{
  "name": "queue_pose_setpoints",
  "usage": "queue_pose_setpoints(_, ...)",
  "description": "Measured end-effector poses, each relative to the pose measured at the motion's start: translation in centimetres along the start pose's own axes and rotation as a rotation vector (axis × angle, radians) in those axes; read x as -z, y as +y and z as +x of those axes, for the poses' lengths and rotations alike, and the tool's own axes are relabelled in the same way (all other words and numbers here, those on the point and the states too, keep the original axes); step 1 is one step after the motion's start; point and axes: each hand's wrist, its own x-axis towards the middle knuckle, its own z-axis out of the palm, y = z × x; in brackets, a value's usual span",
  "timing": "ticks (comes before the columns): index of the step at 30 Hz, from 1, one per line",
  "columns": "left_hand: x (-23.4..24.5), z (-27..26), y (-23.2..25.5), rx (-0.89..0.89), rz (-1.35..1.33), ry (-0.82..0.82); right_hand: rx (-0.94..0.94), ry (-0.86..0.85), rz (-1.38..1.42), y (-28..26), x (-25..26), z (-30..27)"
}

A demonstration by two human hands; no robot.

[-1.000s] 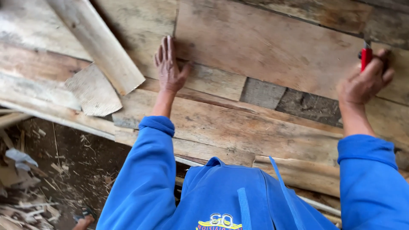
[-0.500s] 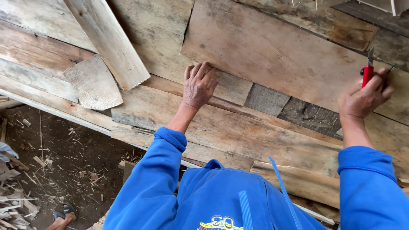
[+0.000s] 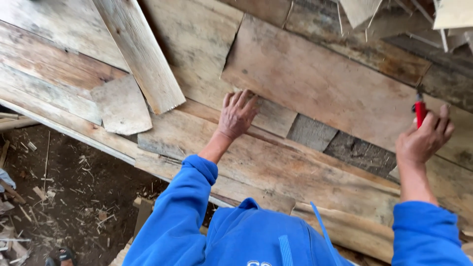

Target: The person uses a red utility knife to scrape and remove loose material from the surface of several wooden planks on a workbench. They repeatedly scrape along the grain, lift and reposition planks, and clear away debris while working across multiple pieces.

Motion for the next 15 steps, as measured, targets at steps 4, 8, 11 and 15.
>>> queue_pose_setpoints(4,0.3,-0.4,0.3,-0.017,0.035,-0.045,0.052,0.031,0.077,-3.3,-0.8,0.8)
queue_pose_setpoints(8,0.3,-2.0,0.7,-0.058,0.002,-0.122,0.178,-0.005,0.204,-8.5,0.1,4.6)
queue_pose_setpoints(11,0.3,-2.7,0.8,-0.156,0.010,-0.127,0.168,-0.138,0.302,-7.8,-2.8,5.0)
queue_pose_setpoints(15,0.9,-1.7,0.5,-0.239,-0.025,-0.128,0.161,-0.265,0.344,-7.7,-3.7,4.9)
